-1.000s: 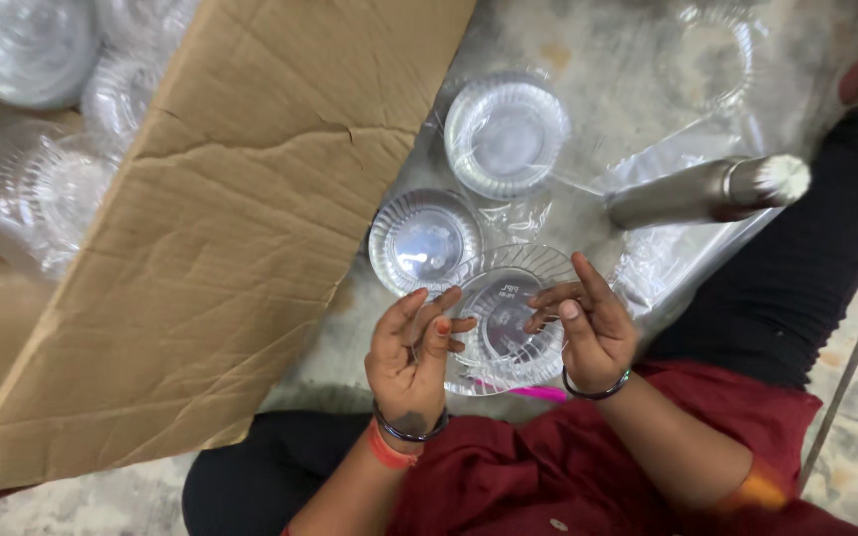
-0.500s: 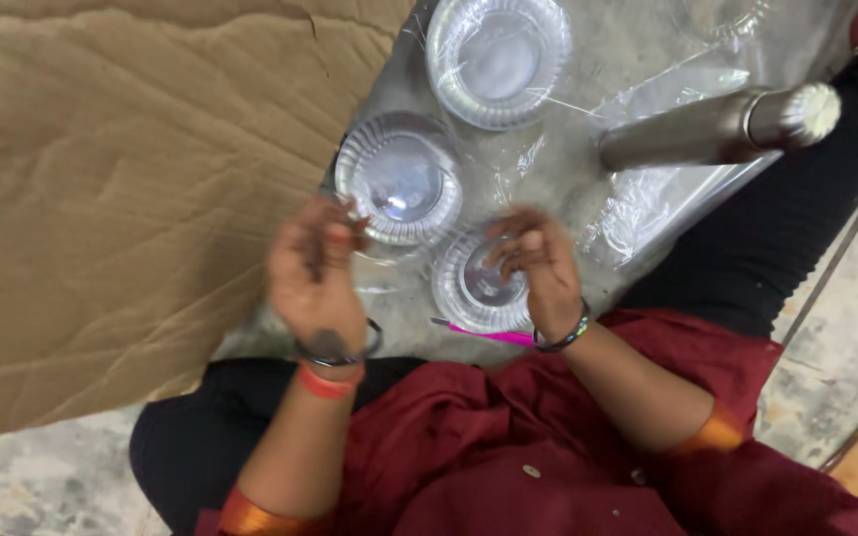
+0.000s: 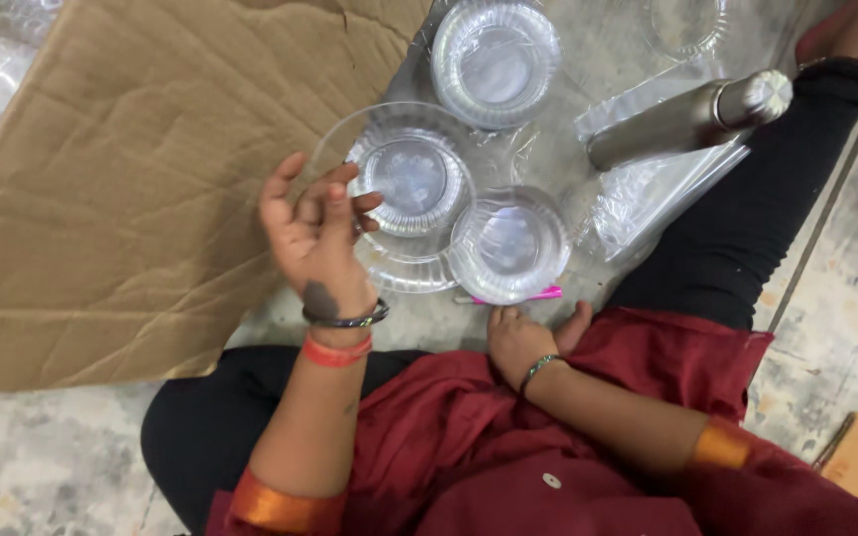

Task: The person sits on the floor and uses a pink marker to draw circles on clear plastic plates. They pick up plates from a cardboard box, mark them, and place them on the floor.

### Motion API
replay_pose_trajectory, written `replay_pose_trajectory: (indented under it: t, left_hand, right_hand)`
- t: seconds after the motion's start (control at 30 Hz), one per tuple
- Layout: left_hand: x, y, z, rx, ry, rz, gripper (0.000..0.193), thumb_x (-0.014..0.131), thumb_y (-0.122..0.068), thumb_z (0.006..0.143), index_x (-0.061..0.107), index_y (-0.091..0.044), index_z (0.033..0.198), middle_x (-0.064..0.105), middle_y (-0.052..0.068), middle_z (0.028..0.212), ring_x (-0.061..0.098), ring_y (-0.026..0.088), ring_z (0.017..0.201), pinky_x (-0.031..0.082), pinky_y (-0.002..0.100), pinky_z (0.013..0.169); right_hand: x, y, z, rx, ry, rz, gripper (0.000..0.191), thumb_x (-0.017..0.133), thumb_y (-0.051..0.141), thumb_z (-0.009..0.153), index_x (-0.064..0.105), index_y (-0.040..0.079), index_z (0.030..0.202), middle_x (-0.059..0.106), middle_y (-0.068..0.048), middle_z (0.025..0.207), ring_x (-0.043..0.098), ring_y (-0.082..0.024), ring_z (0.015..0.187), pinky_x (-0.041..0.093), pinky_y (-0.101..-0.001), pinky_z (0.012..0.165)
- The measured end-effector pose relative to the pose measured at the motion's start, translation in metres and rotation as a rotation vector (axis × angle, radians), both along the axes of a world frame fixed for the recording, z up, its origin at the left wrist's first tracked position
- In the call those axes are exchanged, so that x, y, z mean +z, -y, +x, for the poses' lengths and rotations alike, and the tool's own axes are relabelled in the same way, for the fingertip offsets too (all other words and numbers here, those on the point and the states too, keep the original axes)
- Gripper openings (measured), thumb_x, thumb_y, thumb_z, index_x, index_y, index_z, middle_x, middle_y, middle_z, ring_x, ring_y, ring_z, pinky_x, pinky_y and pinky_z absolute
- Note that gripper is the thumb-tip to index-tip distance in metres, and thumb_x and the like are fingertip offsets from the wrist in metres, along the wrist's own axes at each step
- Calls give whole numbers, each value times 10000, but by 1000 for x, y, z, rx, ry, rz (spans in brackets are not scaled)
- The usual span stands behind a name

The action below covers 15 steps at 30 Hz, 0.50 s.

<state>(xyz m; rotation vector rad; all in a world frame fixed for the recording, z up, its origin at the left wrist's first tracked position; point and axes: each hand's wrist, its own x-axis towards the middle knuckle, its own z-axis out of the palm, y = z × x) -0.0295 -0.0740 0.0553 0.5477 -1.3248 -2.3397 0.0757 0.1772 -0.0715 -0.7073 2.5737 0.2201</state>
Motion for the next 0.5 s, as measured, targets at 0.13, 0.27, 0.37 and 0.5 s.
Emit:
replay_pose_trajectory:
  t: [0.13,0.27,0.37,0.5]
  left_hand:
    - [1,-1,-2,-98,-33,-43,366,708,-145,1025,507,-83,1325,725,141,1167,731,188,820,536,265,670]
    - [-2,1,-5,-110,-37,-70,353,713,-146,1032,519,-70,1316,730,133,1129,739,193,824,528,259,667]
    - [-4,-1,-6,-148,-15,-39,363,708,-148,1018,522,-71,1320,729,122,1092,735,181,805,521,250,641]
    - [-6,-4,-6,-202,6,-57,358,693,-158,1018,524,-70,1321,735,110,1087,742,165,810,533,240,645]
  right_hand:
    - [0,2,2,16,67,-52,201,583,143,898,615,28,1059,703,-166,988,741,-288,815,602,-392,611]
    - [14,-15,-2,-104,22,121,422,622,279,848,615,-7,1159,697,-186,1089,715,-294,934,579,-449,773]
    - [9,-38,-13,-129,-256,167,534,652,288,752,627,10,1207,678,-209,1221,689,-323,1012,517,-502,845]
    - [-24,-45,-19,-115,-276,212,462,637,291,818,668,-2,1173,689,-242,1218,684,-350,1028,497,-480,825]
